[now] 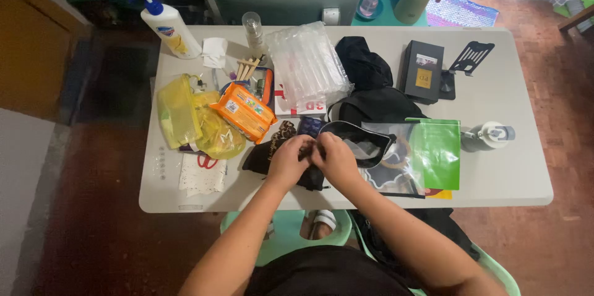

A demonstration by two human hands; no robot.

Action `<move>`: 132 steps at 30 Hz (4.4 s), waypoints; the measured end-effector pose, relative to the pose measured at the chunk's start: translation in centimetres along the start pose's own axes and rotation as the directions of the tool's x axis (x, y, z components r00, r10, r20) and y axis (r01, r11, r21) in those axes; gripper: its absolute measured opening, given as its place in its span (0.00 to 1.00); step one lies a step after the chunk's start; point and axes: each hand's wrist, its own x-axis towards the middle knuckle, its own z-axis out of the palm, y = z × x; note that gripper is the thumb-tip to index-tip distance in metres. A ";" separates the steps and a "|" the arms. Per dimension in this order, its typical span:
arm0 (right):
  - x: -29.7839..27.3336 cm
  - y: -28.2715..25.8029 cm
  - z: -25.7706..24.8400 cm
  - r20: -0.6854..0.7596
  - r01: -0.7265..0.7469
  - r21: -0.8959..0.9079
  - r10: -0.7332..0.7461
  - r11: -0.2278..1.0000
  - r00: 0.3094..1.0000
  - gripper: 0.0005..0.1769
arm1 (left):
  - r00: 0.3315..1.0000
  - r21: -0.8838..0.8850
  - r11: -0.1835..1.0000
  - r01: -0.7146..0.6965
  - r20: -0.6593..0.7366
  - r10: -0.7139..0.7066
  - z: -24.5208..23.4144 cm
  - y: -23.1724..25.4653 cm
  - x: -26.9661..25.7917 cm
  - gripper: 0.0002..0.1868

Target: The person packs various items from a table into a black backpack. They place a clear pouch, a green notebook, a black pouch, a yellow plastic bag, a white cloth, a small box, and other small items into the backpack one by one.

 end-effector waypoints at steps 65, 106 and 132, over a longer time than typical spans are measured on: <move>6.7 1.8 -8.0 -0.131 -0.223 0.698 0.428 0.680 0.894 0.03 | 0.994 0.188 0.982 0.034 -0.108 -0.013 -6.9 3.8 -1.6 0.24; -4.9 13.9 2.8 0.337 -0.562 0.639 0.466 0.525 0.818 0.35 | 0.903 -0.214 0.891 0.400 0.261 -0.342 -0.2 -6.5 -0.8 0.27; -5.8 18.4 -18.1 -0.469 -0.367 0.531 0.625 0.764 0.624 0.12 | 0.988 0.383 0.923 -0.012 0.148 -0.048 13.3 9.4 5.4 0.29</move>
